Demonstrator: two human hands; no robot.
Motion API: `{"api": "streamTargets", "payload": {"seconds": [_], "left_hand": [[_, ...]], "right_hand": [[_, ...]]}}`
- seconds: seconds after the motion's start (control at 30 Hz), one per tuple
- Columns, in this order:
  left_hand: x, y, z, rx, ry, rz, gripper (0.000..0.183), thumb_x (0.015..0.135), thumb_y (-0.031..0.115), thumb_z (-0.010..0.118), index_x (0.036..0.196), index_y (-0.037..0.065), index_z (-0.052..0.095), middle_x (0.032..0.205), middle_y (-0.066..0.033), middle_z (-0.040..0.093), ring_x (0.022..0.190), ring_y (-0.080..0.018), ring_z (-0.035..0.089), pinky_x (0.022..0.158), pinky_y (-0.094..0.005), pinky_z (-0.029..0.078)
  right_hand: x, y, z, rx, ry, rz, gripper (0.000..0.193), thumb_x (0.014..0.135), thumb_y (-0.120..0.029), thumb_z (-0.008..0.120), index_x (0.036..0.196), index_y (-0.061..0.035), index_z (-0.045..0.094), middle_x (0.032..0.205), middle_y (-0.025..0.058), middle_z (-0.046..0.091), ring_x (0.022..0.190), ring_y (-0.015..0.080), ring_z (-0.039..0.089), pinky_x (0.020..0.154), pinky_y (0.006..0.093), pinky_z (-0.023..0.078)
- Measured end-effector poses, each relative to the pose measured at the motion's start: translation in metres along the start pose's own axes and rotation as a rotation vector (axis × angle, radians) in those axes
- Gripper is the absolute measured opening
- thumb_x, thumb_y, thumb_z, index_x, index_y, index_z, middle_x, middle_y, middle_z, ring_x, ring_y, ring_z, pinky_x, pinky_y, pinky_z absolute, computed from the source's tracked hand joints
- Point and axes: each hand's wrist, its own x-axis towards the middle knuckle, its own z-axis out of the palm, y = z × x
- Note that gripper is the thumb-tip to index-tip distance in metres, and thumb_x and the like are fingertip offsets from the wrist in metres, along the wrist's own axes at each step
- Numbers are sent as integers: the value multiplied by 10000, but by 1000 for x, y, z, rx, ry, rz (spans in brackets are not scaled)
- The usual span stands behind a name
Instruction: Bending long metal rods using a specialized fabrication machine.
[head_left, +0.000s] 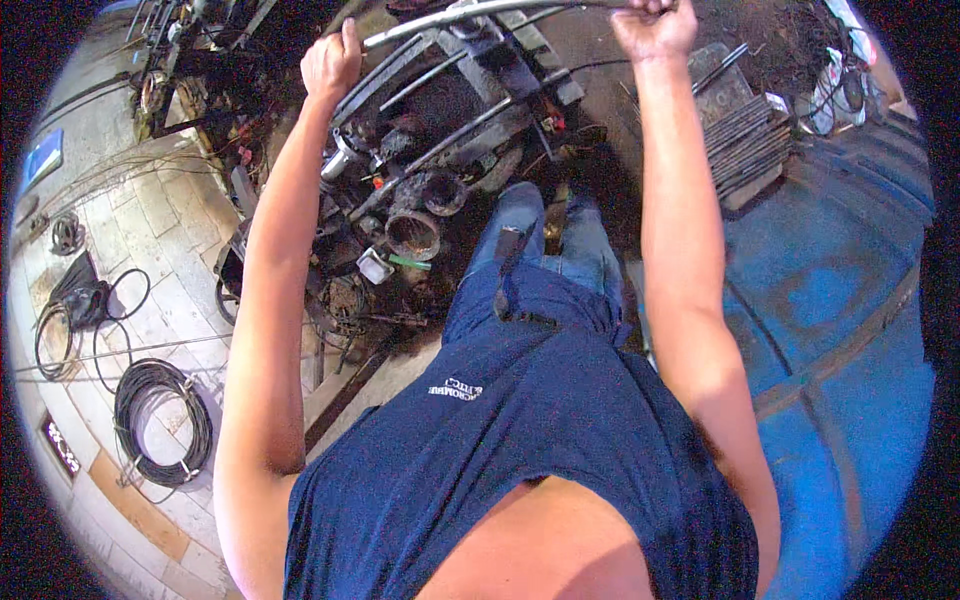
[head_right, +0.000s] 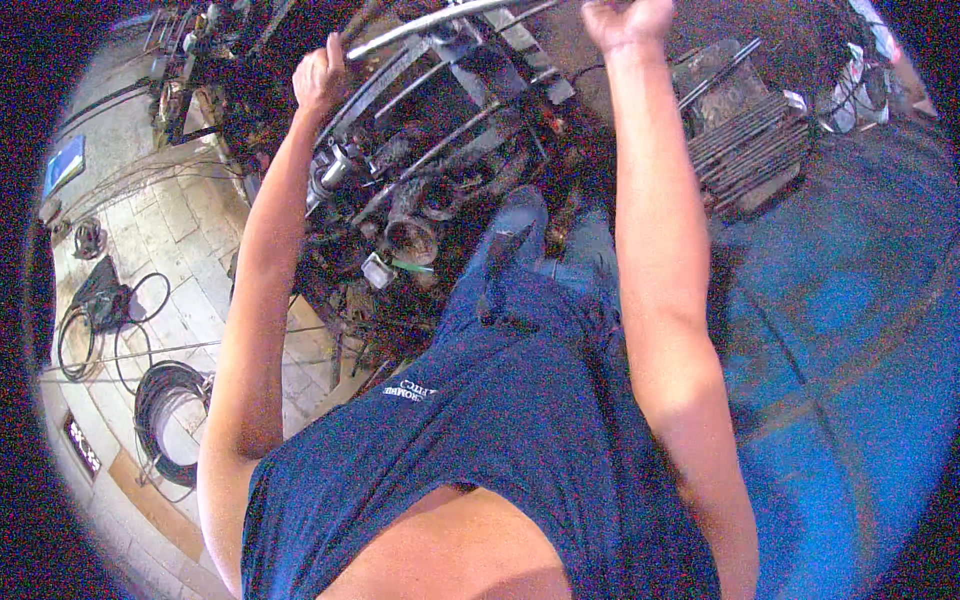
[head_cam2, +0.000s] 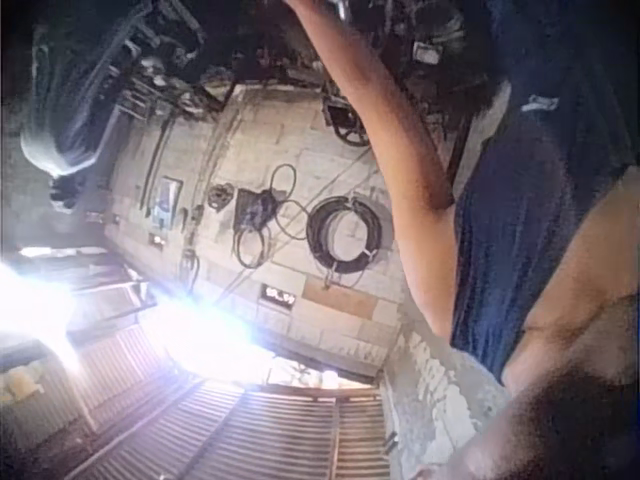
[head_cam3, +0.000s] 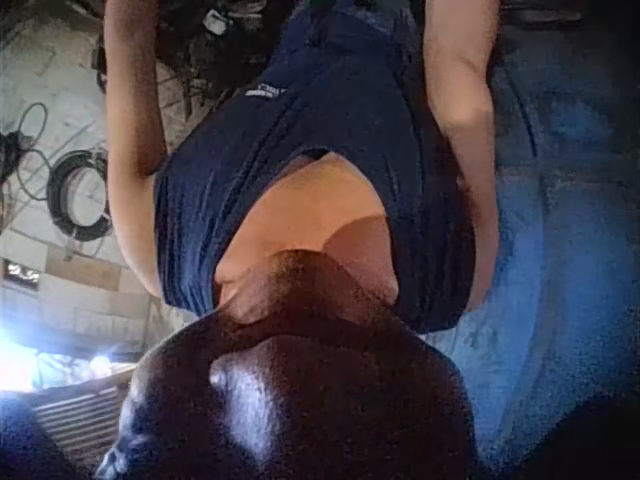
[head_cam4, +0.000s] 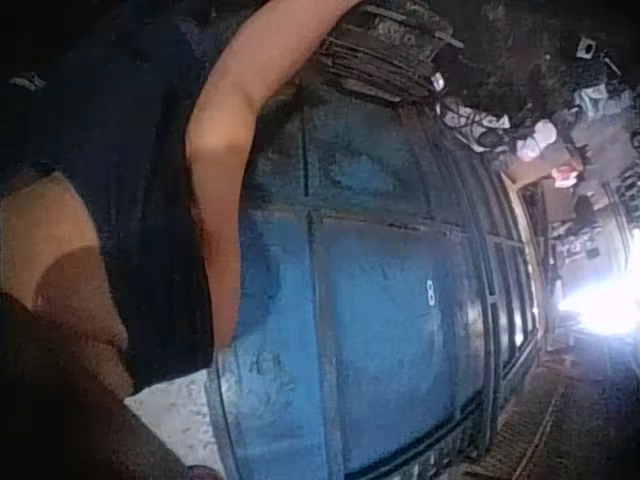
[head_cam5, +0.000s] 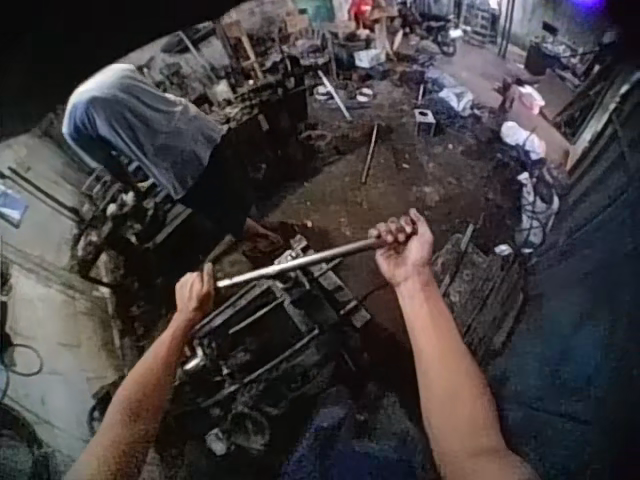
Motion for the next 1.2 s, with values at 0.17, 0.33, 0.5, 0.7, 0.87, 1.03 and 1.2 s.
{"api": "streamTargets", "payload": {"seconds": [0.17, 0.33, 0.5, 0.7, 0.87, 1.03, 1.2], "left_hand": [[28, -40, 21, 371, 399, 710, 476, 698, 176, 683, 1094, -55, 554, 825, -142, 565, 748, -312, 560, 656, -479, 449], [82, -40, 17, 137, 572, 1045, 97, 731, 31, 600, 798, -24, 556, 590, -128, 517, 484, -330, 488, 436, -445, 371], [98, -65, 12, 6, -26, 396, 614, 948, 485, 311, 689, 52, 662, 712, -236, 622, 712, -407, 626, 626, -488, 492], [71, -23, 8, -7, 84, 336, 535, 925, 414, 377, 616, 71, 648, 657, -210, 616, 649, -397, 620, 649, -478, 503], [66, 7, -11, 24, 88, 243, 525, 924, 407, 392, 618, 75, 659, 640, -198, 615, 629, -388, 618, 622, -455, 505], [72, 14, -13, 72, 70, 198, 564, 926, 429, 354, 614, 70, 658, 653, -198, 621, 654, -382, 622, 657, -460, 500], [58, 1, -14, 74, -19, 205, 513, 955, 407, 336, 783, 54, 666, 758, -199, 642, 751, -371, 629, 706, -457, 504]], "right_hand": [[-67, 26, 37, 22, 295, -158, 380, 946, -232, 411, 579, -145, 365, 514, 13, 332, 518, 195, 384, 681, 406, 424], [-110, 35, 23, 125, 225, -211, 334, 888, -219, 398, 568, -129, 359, 543, 31, 321, 596, 209, 361, 817, 452, 377], [-107, 46, 49, 66, 368, -203, 362, 867, -232, 426, 534, -143, 317, 485, 25, 308, 541, 211, 356, 755, 445, 389], [-84, 22, 51, 40, 527, -117, 355, 851, -199, 410, 523, -149, 283, 461, 16, 268, 467, 184, 300, 698, 413, 379], [-53, -2, 33, 98, 619, -24, 357, 857, -193, 393, 525, -158, 264, 447, 5, 244, 436, 167, 278, 651, 390, 368], [-46, -11, 23, 137, 625, 53, 357, 869, -195, 383, 531, -158, 275, 443, 0, 239, 427, 167, 276, 641, 385, 370], [-65, -14, 33, 96, 573, 271, 346, 893, -373, 447, 727, -72, 491, 637, 91, 481, 714, 247, 510, 804, 469, 449]]}}
